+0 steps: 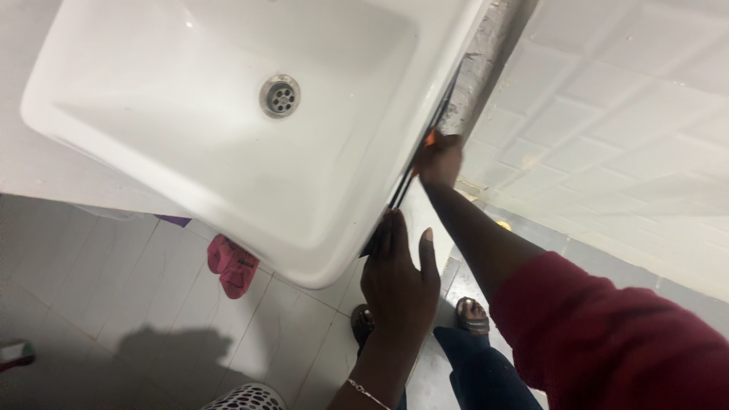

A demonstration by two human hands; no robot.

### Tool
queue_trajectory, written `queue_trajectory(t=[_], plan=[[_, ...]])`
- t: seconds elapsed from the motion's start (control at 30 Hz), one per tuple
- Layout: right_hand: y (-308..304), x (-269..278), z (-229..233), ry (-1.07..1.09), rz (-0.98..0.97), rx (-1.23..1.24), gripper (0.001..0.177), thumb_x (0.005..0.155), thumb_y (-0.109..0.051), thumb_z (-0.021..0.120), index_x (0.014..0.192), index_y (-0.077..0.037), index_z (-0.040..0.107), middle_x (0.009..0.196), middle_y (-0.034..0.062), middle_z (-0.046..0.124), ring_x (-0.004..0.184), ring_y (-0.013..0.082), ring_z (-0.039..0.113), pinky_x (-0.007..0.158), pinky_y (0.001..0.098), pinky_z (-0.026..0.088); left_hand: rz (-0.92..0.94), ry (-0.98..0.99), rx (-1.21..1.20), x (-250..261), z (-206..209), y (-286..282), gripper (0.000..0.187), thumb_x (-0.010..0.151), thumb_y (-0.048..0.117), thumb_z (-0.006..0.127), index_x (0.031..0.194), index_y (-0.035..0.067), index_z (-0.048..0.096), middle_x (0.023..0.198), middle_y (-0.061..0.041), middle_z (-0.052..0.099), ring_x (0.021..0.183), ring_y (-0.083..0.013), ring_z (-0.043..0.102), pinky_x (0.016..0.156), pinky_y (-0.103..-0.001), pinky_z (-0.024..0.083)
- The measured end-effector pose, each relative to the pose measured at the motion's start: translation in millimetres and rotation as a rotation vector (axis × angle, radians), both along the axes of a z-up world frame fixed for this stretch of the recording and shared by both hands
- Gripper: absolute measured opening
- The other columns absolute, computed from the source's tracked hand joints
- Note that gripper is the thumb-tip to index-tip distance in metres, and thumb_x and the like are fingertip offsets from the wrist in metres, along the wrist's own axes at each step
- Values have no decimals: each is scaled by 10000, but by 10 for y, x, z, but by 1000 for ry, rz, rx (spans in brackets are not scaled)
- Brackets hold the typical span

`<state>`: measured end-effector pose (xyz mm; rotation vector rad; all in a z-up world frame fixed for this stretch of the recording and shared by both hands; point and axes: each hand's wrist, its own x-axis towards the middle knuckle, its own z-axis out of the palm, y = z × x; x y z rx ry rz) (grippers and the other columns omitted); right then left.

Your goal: The person cleans a white bathroom sink using an orange cloth. They wipe the basin, the black faucet, the surrounding countertop, and the edges of the sink. The person then kneels to wipe the black metal shelf underneath the sink before standing up to finish wiping the basin.

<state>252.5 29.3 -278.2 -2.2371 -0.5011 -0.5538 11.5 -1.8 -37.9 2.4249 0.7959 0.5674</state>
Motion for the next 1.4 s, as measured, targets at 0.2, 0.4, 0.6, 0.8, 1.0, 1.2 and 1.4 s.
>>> queue_trajectory(t=[0.2, 0.4, 0.6, 0.8, 1.0, 1.2, 1.4], plan=[[-116, 475, 254, 457, -292, 585, 329, 770, -64, 755, 1098, -53, 768, 929, 115, 779, 797, 198, 758, 673, 303, 599, -2, 16, -12, -15, -7, -3, 571, 1051, 377, 506, 1395, -75, 561, 1388, -286, 609, 1279, -394, 619, 1055, -445, 496], [82, 663, 590, 883, -153, 445, 299, 1004, -183, 597, 1023, 13, 822, 913, 203, 791, 839, 287, 787, 749, 360, 607, -2, 56, 27, -11, -59, -9, 598, 1056, 408, 479, 1424, -61, 534, 1432, -268, 587, 1333, -380, 578, 1086, -457, 461], [91, 463, -152, 603, -222, 210, 248, 907, -310, 622, 1038, -182, 789, 970, 142, 763, 873, 293, 735, 788, 425, 561, -34, 29, -21, -24, -54, 16, 593, 1059, 393, 487, 1430, -68, 527, 1448, -273, 573, 1341, -392, 575, 1083, -451, 473], [-188, -807, -845, 665, 142, -321, 222, 941, -296, 628, 1032, -140, 757, 934, 156, 745, 840, 328, 727, 754, 462, 564, -30, 76, -47, 1, 16, 22, 568, 1049, 369, 521, 1411, -68, 532, 1418, -300, 573, 1323, -407, 570, 1072, -451, 485], [-282, -736, -859, 802, 135, -266, 210, 901, -281, 664, 1035, -143, 749, 933, 131, 754, 849, 295, 741, 775, 431, 577, -42, 80, -49, -15, -24, 6, 614, 1048, 361, 489, 1449, -104, 494, 1424, -322, 555, 1315, -419, 552, 1048, -466, 476], [68, 481, -323, 765, -100, 105, 302, 835, -269, 712, 1124, -184, 722, 954, 116, 753, 867, 283, 742, 808, 410, 577, -19, 34, 25, -2, -80, 6, 572, 1073, 377, 468, 1428, -68, 524, 1455, -272, 564, 1366, -388, 557, 1096, -457, 472], [-189, -315, -933, 481, 299, -501, 215, 948, -332, 648, 973, -154, 766, 1021, 118, 739, 947, 343, 703, 794, 489, 561, -23, 45, -27, -5, -45, 13, 587, 1063, 378, 477, 1428, -80, 514, 1466, -287, 539, 1365, -395, 555, 1103, -432, 462]])
